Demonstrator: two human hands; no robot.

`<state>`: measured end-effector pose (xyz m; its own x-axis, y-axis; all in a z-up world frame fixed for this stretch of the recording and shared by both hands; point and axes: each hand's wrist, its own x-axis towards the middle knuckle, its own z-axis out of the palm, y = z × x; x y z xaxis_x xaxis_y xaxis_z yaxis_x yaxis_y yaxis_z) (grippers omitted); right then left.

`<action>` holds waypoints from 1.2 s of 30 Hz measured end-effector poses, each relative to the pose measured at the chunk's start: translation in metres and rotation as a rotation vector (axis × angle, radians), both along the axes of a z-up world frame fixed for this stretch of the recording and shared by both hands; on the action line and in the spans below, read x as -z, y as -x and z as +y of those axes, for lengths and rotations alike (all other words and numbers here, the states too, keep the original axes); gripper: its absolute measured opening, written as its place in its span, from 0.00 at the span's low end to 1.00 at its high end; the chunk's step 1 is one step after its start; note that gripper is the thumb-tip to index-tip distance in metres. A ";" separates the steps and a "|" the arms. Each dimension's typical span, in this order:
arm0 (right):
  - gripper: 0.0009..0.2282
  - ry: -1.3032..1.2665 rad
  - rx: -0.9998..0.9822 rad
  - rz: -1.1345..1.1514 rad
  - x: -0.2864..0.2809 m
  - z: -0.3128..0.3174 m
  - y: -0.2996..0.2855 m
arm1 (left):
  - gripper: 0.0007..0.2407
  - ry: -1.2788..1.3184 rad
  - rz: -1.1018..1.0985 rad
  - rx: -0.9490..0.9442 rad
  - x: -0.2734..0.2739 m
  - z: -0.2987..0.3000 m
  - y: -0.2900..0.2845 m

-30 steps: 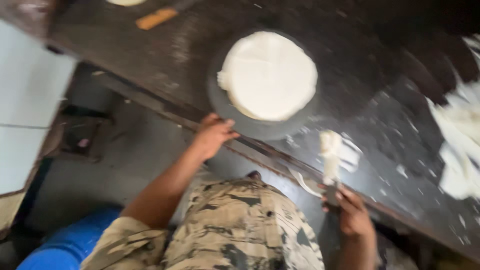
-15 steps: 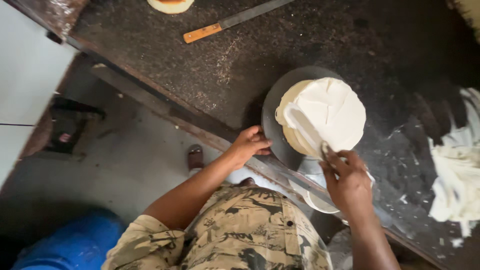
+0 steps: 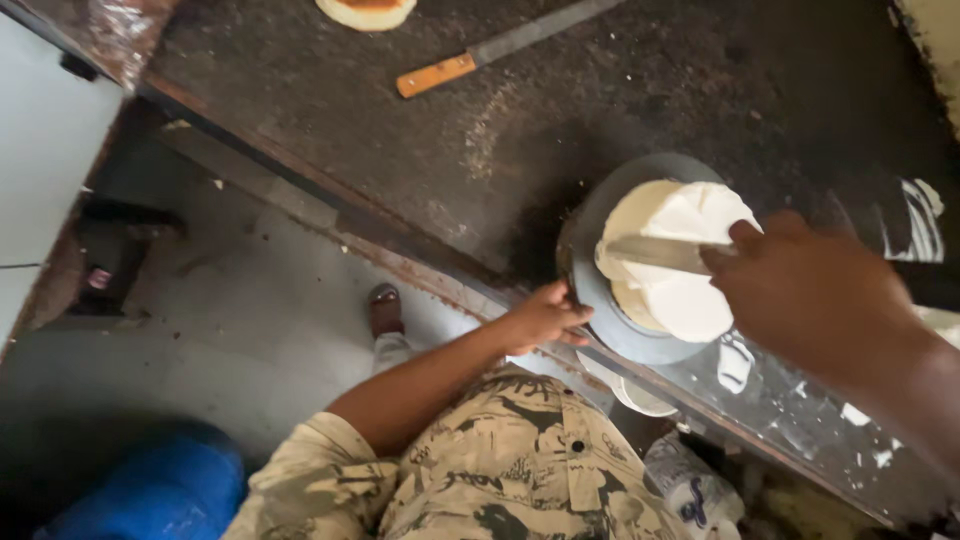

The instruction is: The person spreads white frosting onto a cake layer on a spinning stand using an offset spatula, then moves to a separate workstation to trim or prepare more cake pieces with a knife before returning to the first station to continue smoothing the frosting on the cake.

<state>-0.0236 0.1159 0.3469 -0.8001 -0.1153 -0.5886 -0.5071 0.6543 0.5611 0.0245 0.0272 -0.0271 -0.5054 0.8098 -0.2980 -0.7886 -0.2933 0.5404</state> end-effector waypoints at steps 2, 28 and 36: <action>0.12 -0.153 -0.035 -0.287 -0.001 -0.036 0.022 | 0.23 -0.024 -0.029 0.022 0.002 -0.001 0.000; 0.08 -0.323 0.114 -0.293 0.007 -0.050 0.086 | 0.21 -0.053 -0.025 0.112 0.000 -0.001 0.000; 0.14 -0.274 -0.010 -0.211 0.011 -0.049 0.079 | 0.21 -0.060 -0.044 0.063 0.006 -0.005 0.008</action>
<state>-0.1026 0.0671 0.3357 -0.6572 0.0632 -0.7511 -0.6362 0.4879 0.5977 0.0160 0.0224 -0.0330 -0.4405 0.8566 -0.2687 -0.8292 -0.2735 0.4874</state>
